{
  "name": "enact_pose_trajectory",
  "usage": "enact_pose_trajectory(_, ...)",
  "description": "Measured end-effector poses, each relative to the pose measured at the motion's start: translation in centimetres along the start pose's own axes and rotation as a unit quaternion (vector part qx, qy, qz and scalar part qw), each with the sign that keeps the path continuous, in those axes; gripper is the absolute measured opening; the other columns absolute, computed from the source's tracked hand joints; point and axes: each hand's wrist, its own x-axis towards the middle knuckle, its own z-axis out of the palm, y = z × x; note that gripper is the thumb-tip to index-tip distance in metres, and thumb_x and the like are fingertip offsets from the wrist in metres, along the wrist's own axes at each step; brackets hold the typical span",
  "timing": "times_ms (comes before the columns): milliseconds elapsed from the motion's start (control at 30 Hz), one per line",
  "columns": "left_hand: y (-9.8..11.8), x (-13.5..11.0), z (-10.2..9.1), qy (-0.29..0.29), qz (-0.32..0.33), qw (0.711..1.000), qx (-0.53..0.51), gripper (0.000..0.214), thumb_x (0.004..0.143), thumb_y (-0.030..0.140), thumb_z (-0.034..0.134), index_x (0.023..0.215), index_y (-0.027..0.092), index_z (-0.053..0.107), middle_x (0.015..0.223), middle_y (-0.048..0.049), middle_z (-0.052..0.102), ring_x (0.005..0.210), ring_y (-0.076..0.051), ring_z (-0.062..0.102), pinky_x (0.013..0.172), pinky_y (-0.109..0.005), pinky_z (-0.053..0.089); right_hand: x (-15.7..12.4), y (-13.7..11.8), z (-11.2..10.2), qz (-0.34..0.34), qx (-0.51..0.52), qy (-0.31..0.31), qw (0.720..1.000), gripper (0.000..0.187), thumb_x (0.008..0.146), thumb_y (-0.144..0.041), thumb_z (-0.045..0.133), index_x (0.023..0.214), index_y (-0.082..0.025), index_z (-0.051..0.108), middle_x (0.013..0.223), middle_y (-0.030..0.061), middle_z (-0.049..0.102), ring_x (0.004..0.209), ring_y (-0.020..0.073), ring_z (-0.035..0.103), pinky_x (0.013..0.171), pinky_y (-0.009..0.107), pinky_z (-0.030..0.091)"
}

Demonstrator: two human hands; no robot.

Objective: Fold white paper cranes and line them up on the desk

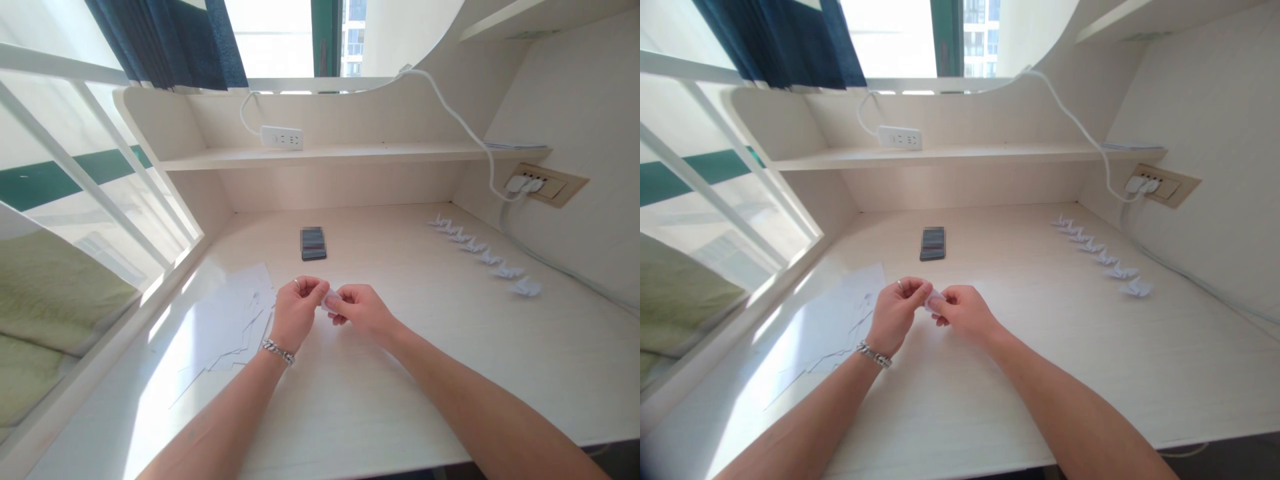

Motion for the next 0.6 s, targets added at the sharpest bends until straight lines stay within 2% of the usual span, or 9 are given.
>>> enact_pose_trajectory(133, 0.4, 0.1, -0.3, -0.097, -0.033, 0.995, 0.001, 0.02, 0.068, 0.031, 0.076, 0.071, 0.014, 0.066, 0.067, -0.0045, 0.069, 0.064, -0.017, 0.063, 0.064, -0.03, 0.049, -0.1, -0.1, -0.2, -0.008, -0.039, 0.014, 0.999, 0.036, 0.074, -0.051, 0.072, 0.066, -0.017, 0.065, 0.063, 0.0036, 0.067, 0.058, 0.0149, 0.061, 0.057, 0.027, 0.046)
enact_pose_trajectory(200, 0.5, 0.2, -0.5, -0.116, -0.048, 0.992, 0.006, 0.018, 0.068, 0.029, 0.076, 0.066, 0.014, 0.065, 0.064, -0.0044, 0.068, 0.063, -0.017, 0.063, 0.063, -0.03, 0.049, -0.2, -0.3, -0.3, -0.001, -0.056, 0.011, 0.998, 0.034, 0.075, -0.049, 0.071, 0.066, -0.017, 0.065, 0.063, 0.0043, 0.067, 0.058, 0.0152, 0.061, 0.055, 0.027, 0.045)
enact_pose_trajectory(400, 0.1, 0.5, -0.7, -0.063, -0.039, 0.997, -0.027, 0.025, 0.066, 0.036, 0.079, 0.069, 0.014, 0.067, 0.064, -0.0045, 0.067, 0.061, -0.016, 0.06, 0.063, -0.031, 0.048, -0.5, -1.0, -0.1, 0.019, -0.029, 0.003, 0.999, 0.028, 0.072, -0.043, 0.074, 0.066, -0.017, 0.066, 0.063, 0.0036, 0.068, 0.054, 0.0141, 0.06, 0.053, 0.026, 0.044)
enact_pose_trajectory(533, 0.1, 1.4, -1.7, 0.037, -0.02, 0.996, -0.081, 0.03, 0.062, 0.038, 0.082, 0.069, 0.014, 0.065, 0.061, 0.0007, 0.06, 0.058, -0.011, 0.054, 0.062, -0.027, 0.046, -0.6, -0.9, 0.0, 0.03, -0.032, -0.005, 0.999, 0.025, 0.074, -0.038, 0.071, 0.062, -0.017, 0.063, 0.062, 0.0033, 0.068, 0.053, 0.0135, 0.059, 0.052, 0.026, 0.043)
enact_pose_trajectory(600, 0.2, 1.7, -2.2, 0.066, -0.018, 0.994, -0.088, 0.033, 0.063, 0.041, 0.081, 0.072, 0.014, 0.064, 0.063, 0.0013, 0.059, 0.059, -0.01, 0.054, 0.063, -0.026, 0.046, -0.7, -0.9, 0.1, 0.032, -0.032, -0.005, 0.999, 0.024, 0.075, -0.037, 0.069, 0.062, -0.017, 0.063, 0.063, 0.0032, 0.068, 0.054, 0.0132, 0.059, 0.054, 0.027, 0.044)
